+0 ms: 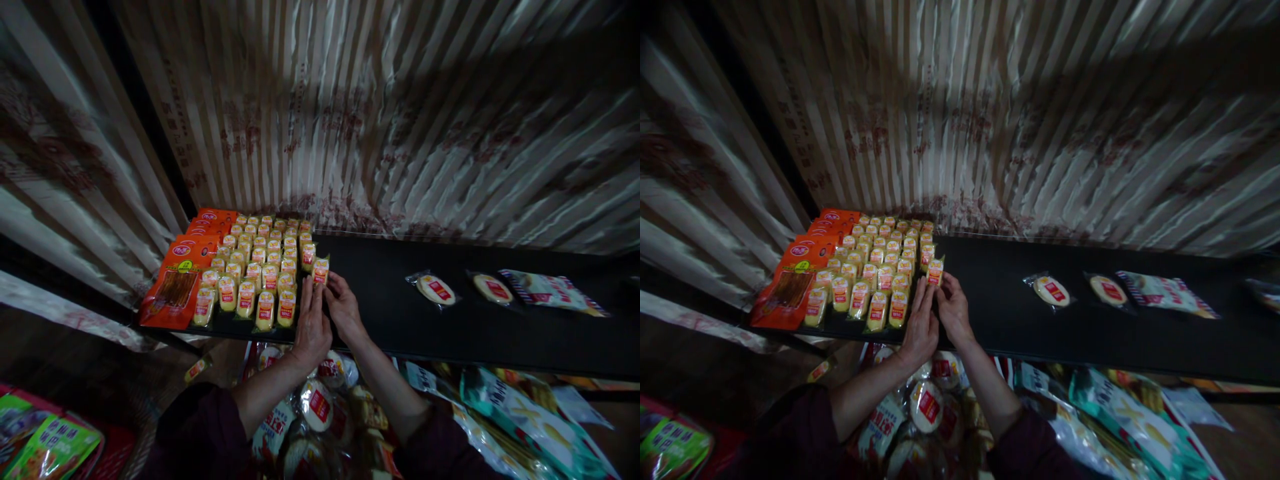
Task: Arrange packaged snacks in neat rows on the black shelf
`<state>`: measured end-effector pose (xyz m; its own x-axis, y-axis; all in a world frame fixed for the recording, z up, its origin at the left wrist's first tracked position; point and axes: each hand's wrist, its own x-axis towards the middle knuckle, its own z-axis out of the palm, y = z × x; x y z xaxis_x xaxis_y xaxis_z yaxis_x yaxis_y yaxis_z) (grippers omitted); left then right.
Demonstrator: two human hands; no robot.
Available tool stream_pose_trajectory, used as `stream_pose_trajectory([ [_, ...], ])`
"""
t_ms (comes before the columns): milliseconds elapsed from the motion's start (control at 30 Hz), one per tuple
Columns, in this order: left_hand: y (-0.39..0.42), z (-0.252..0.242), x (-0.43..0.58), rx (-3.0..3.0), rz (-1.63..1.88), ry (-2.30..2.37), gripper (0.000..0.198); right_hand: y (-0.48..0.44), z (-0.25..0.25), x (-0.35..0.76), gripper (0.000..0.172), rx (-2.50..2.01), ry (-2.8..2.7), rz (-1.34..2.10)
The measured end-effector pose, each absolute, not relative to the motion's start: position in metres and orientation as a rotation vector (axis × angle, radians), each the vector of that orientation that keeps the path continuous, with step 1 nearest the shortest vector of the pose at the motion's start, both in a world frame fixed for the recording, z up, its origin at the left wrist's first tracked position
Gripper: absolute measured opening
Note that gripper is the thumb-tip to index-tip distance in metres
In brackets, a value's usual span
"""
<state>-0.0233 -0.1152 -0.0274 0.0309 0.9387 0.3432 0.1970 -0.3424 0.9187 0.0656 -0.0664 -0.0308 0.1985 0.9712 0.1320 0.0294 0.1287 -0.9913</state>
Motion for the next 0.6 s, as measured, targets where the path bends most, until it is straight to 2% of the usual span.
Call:
stream_pose_trajectory([
  [200, -0.109, -0.029, -0.026, 1.685, 1.299, 1.261, 0.067, -0.058, -0.037, 0.064, 0.036, -1.27, -1.199, 0.893],
  [400, -0.104, -0.028, -0.026, 1.693, 1.247, 1.349, 0.067, -0.052, -0.035, 0.067, 0.028, -1.407, -1.413, 0.689],
  [600, -0.101, -0.029, -0.026, 1.678, 1.193, 1.385, 0.066, -0.051, -0.031, 0.063, 0.028, -1.48, -1.506, 0.659],
])
